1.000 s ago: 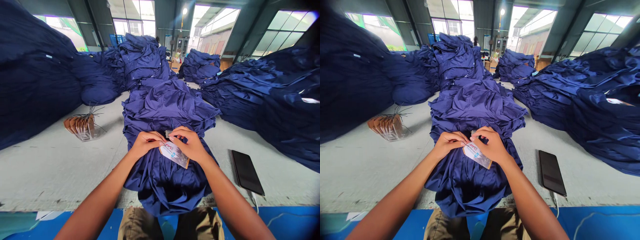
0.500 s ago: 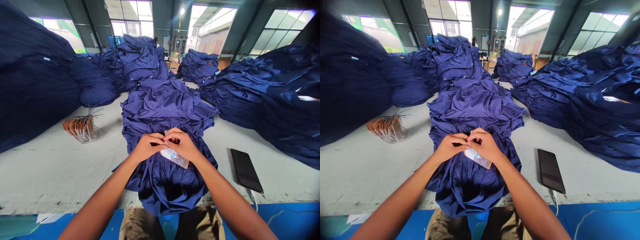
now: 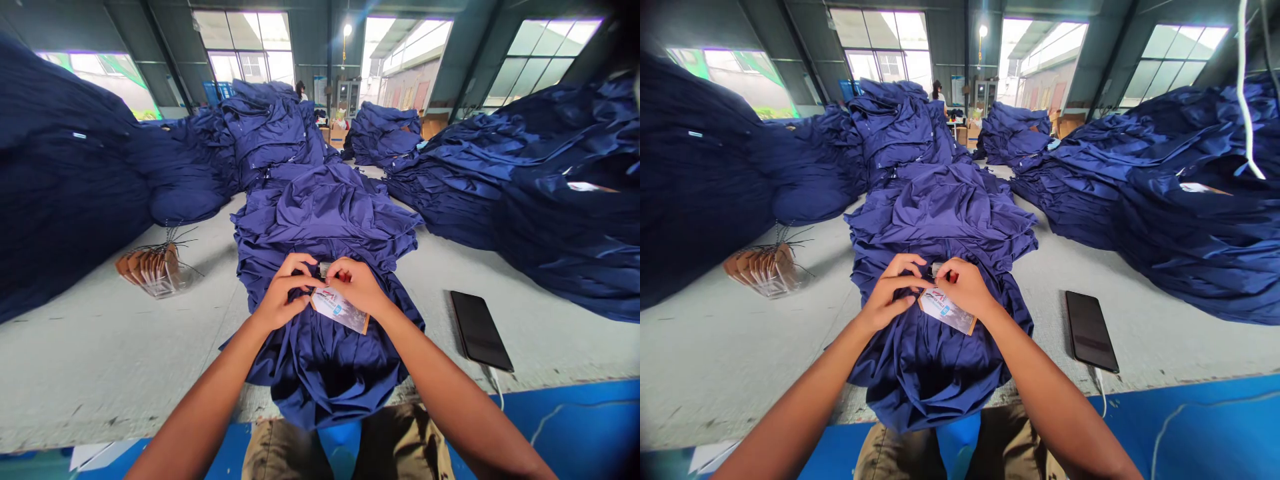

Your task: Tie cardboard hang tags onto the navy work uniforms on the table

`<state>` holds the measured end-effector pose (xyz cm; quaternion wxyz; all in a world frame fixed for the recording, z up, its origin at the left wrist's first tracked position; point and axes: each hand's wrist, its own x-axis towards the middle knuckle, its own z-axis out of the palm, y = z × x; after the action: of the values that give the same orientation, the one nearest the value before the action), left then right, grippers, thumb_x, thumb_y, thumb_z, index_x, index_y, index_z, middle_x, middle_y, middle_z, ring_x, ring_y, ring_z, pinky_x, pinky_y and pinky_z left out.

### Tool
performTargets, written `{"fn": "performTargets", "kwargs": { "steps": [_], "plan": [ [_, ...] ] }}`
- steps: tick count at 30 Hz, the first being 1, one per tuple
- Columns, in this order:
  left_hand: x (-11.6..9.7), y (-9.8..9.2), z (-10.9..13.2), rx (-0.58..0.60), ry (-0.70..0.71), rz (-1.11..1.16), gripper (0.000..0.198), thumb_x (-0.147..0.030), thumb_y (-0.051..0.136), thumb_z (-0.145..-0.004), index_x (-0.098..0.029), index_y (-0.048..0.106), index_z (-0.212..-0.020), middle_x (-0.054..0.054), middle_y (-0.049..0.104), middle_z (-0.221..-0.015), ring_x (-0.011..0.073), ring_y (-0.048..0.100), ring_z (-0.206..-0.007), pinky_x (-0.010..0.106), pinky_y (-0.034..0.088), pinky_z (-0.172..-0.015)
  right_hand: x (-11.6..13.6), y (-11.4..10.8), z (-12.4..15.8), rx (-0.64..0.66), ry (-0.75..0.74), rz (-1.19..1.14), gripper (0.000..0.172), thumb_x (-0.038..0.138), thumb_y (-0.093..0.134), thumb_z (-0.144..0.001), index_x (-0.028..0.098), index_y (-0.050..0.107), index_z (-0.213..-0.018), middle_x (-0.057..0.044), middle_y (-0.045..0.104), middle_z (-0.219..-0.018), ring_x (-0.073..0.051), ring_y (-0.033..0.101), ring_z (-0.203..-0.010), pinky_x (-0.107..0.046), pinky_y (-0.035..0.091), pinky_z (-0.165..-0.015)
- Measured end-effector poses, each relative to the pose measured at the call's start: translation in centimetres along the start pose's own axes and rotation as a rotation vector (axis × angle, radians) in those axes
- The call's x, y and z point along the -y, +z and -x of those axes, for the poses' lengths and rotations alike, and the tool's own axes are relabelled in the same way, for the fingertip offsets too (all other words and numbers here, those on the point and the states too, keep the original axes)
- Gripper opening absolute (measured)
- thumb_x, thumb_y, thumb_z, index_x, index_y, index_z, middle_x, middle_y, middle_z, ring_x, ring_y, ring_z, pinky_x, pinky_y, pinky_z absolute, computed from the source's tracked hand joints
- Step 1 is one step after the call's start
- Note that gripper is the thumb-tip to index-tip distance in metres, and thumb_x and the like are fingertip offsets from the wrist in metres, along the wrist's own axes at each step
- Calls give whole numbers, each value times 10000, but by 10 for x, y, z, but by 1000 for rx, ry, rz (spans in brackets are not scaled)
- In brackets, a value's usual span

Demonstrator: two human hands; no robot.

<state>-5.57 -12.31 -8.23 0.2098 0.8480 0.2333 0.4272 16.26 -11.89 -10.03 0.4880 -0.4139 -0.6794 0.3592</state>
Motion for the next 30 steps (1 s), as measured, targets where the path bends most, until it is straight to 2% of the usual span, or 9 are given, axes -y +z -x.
{"fn": "performTargets", "kwargs": {
  "steps": [3,5,8,11,15,19,21,23,30],
  "plan": [
    [0,-6,-8,-145,-10,-72,295,-153,554,-878,-199,791,-1048,108,619,-1229,159,618,-839,278,545,-631,0,-6,-4,-48,94,-157,68,263,667,-732,203,668,-762,6,682,-711,-142,591,-645,-285,462,-664],
    [-1,-8,-22,-144,9,-252,296,-88,555,-856,-193,776,-1023,80,695,-1080,159,615,-795,300,543,-683,0,-12,-10,-60,130,-264,89,253,683,-676,200,659,-743,-3,711,-716,-148,622,-645,-292,484,-678],
    [-3,-8,-49,91,64,-437,336,-51,583,-809,-193,758,-1058,69,749,-1026,231,642,-974,393,538,-913,0,-22,-24,-1,211,-336,192,206,707,-595,187,703,-786,1,717,-666,-146,617,-590,-287,487,-640],
    [1,-7,-70,321,48,-456,394,-31,595,-739,-189,745,-1067,72,748,-1060,252,656,-1031,415,510,-994,-1,-31,-38,100,288,-299,215,161,716,-548,172,725,-763,1,703,-604,-139,594,-544,-273,468,-584],
    [15,-8,-78,427,-10,-377,476,2,585,-636,-206,743,-1034,54,742,-1051,232,686,-991,388,504,-1004,-11,-34,-43,4,295,-338,166,183,729,-548,182,710,-713,-17,726,-629,-133,590,-534,-269,472,-565],
    [30,-9,-75,363,-34,-262,372,-51,610,-730,-201,764,-1033,65,754,-1054,212,699,-973,339,529,-928,-24,-29,-37,-136,196,-413,158,280,772,-599,193,722,-722,-20,729,-667,-130,577,-532,-282,483,-558],
    [36,-8,-74,305,-76,-222,198,-162,641,-831,-199,782,-966,67,764,-1014,199,706,-918,322,533,-878,-28,-26,-34,-168,147,-387,160,305,775,-629,194,737,-738,-17,721,-685,-127,567,-529,-281,475,-541],
    [43,-6,-74,250,-141,-196,154,-273,656,-880,-188,782,-854,63,762,-933,181,698,-826,295,528,-793,-32,-23,-32,-193,116,-347,176,327,771,-656,198,745,-773,-11,710,-692,-125,554,-521,-280,464,-523],
    [68,0,-72,57,-362,-108,206,-353,714,-817,-151,736,-782,44,728,-778,139,633,-624,242,459,-596,-38,-11,-24,-273,66,-162,199,370,722,-735,213,687,-853,-9,691,-705,-156,591,-609,-286,466,-580]
  ]
}}
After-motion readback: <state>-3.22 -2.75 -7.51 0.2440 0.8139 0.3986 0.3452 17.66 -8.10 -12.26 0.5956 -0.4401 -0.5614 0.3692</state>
